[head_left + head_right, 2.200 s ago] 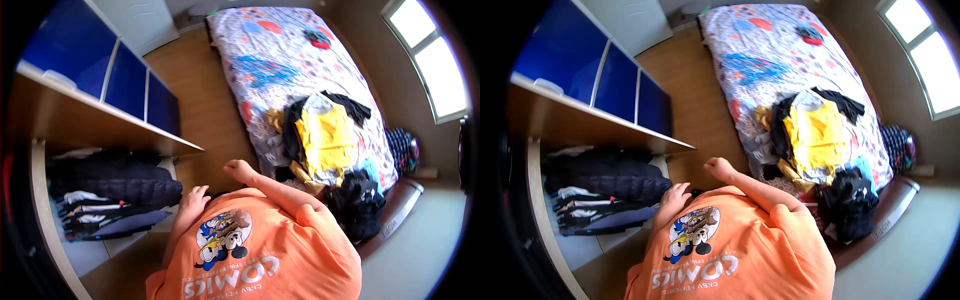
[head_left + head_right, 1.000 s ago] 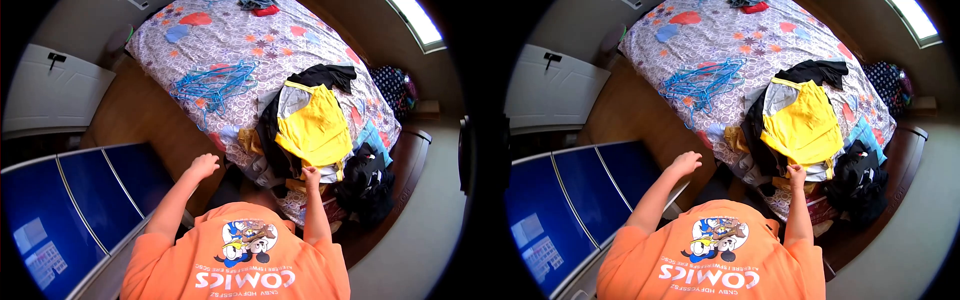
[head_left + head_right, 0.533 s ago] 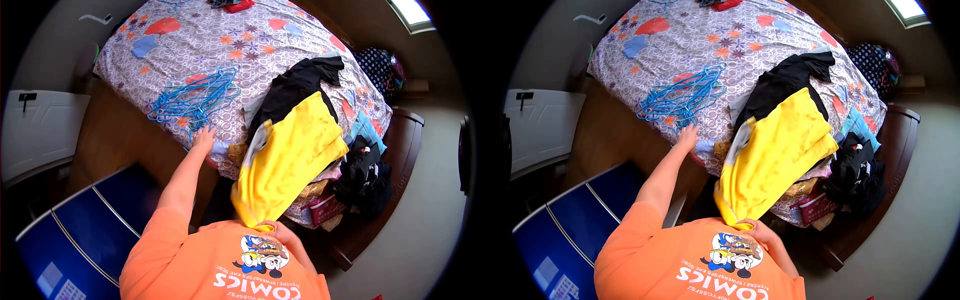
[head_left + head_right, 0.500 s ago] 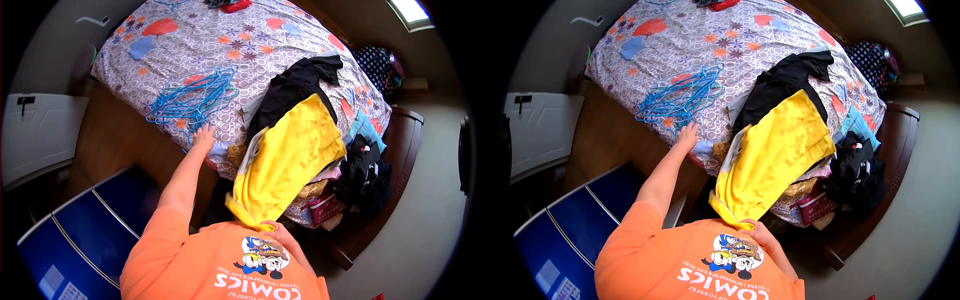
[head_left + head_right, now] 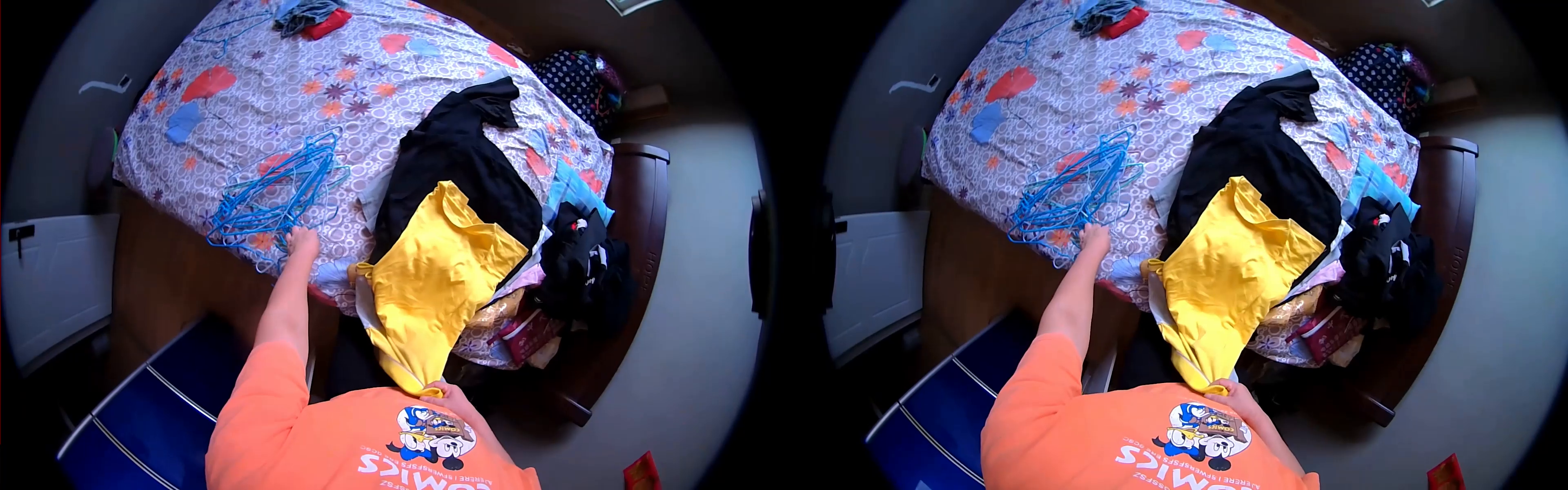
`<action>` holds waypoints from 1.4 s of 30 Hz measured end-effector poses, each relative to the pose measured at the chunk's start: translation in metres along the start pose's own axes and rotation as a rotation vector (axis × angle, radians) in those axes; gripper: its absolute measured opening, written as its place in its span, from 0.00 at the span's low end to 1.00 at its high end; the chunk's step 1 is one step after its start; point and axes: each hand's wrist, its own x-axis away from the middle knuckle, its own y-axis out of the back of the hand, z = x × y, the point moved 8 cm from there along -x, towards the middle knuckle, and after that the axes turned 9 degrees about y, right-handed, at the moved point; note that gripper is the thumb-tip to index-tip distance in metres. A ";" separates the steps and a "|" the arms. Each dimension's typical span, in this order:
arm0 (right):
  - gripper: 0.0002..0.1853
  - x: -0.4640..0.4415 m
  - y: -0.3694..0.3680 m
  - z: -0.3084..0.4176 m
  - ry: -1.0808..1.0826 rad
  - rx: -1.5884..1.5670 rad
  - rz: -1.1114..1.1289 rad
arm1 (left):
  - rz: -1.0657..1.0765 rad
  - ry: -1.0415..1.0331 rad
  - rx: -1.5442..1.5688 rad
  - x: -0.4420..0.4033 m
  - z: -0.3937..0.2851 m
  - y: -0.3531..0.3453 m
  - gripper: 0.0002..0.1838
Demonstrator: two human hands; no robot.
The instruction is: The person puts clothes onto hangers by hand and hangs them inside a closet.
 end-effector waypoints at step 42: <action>0.13 0.105 0.132 0.123 0.914 -0.230 -0.123 | -1.169 -0.305 0.740 0.681 -0.080 0.126 0.08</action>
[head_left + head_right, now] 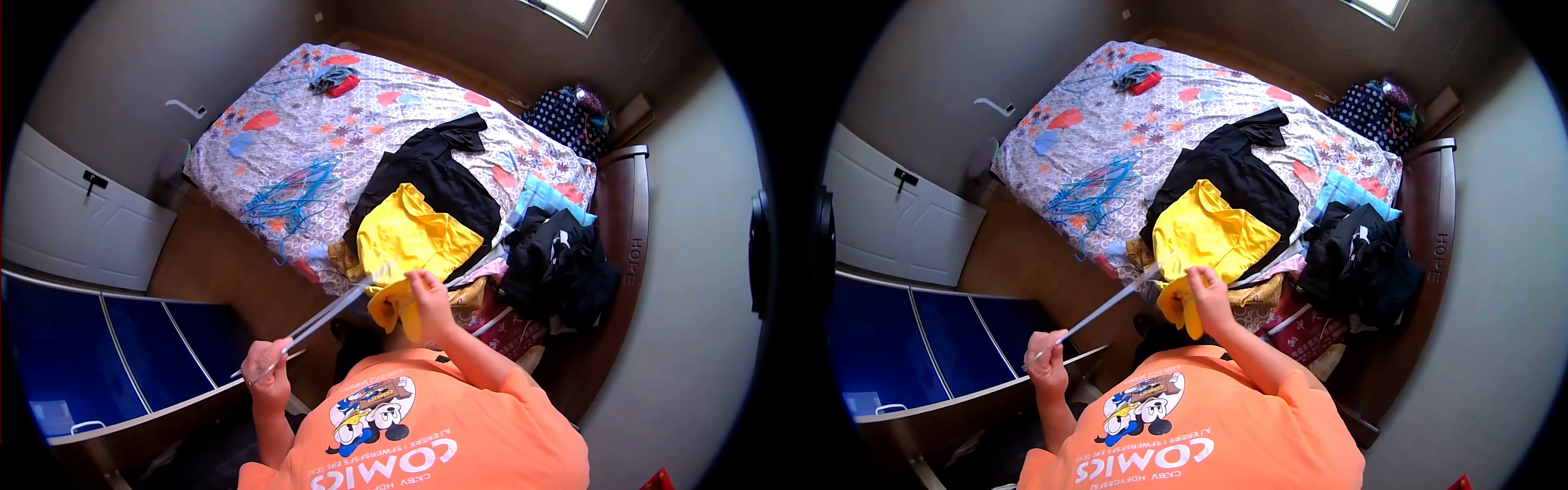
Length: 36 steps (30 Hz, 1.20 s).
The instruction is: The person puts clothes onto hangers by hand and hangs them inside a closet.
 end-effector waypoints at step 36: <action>0.04 0.219 -0.238 0.140 0.722 -0.017 1.063 | 0.475 -0.047 0.449 0.121 0.084 0.005 0.17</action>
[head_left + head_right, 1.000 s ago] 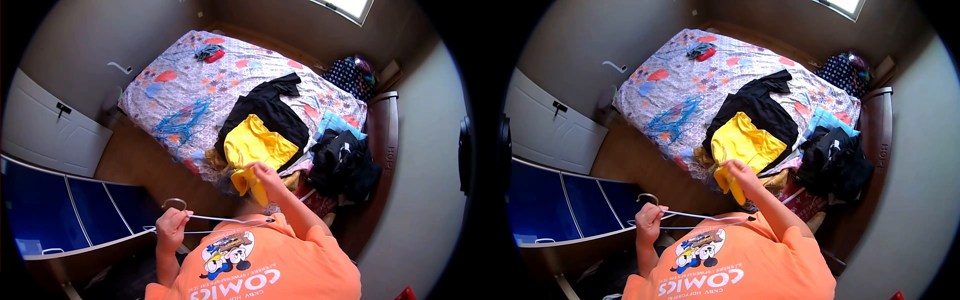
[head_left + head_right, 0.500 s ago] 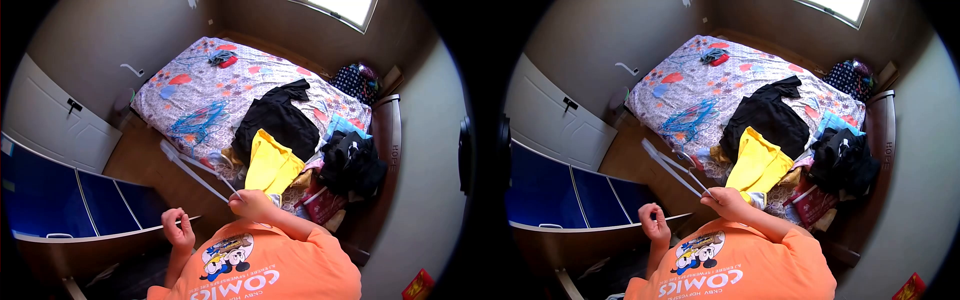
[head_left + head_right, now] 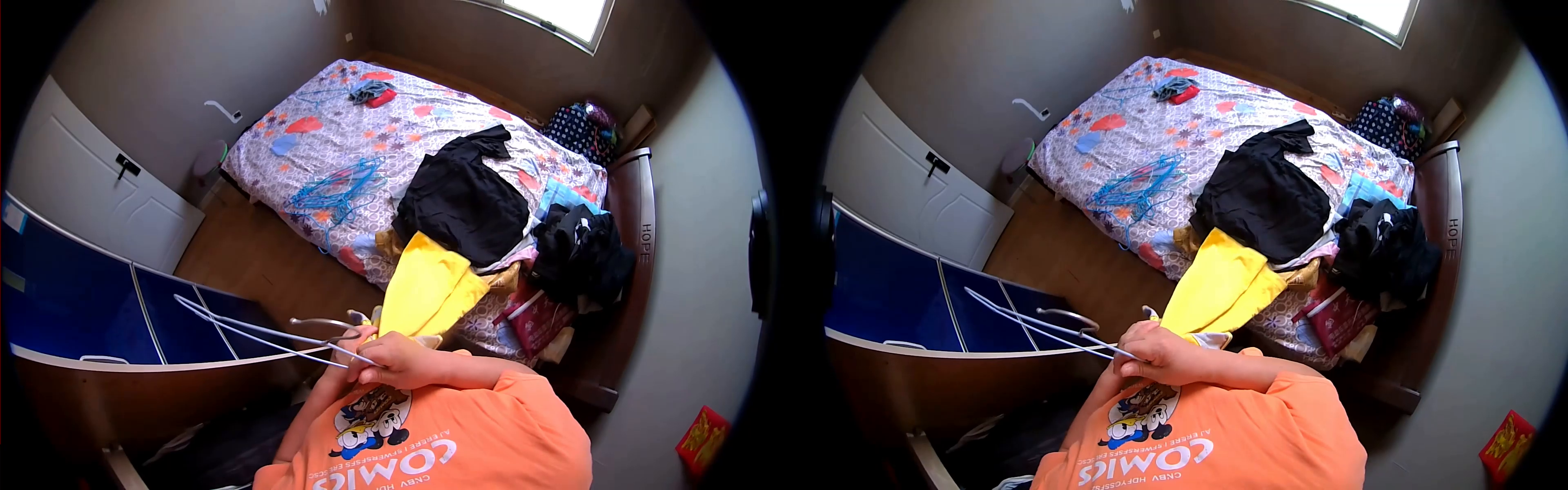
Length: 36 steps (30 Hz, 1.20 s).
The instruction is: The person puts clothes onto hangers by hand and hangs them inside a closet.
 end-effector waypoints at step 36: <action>0.05 0.057 0.112 -0.013 -0.136 0.411 -0.139 | -0.346 0.819 1.233 0.005 0.014 0.042 0.16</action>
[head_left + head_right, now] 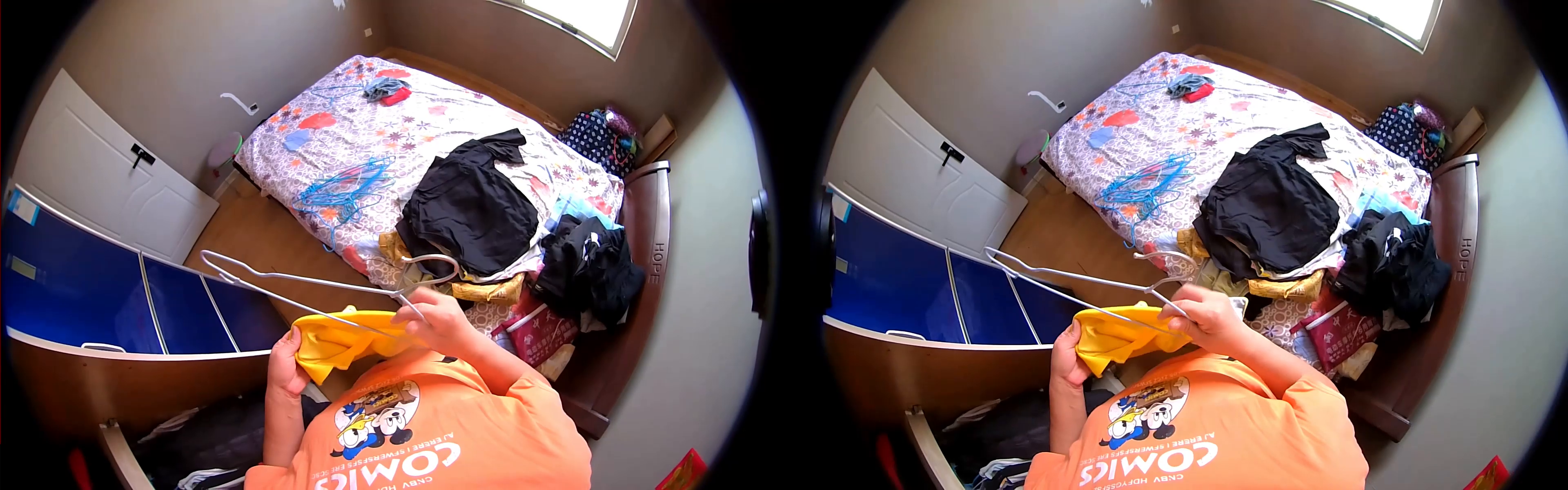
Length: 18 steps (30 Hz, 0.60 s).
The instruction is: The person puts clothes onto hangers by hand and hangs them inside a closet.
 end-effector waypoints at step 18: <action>0.07 0.023 0.058 -0.013 -0.119 -0.061 -0.506 | 0.129 0.170 0.156 -0.008 -0.010 -0.017 0.24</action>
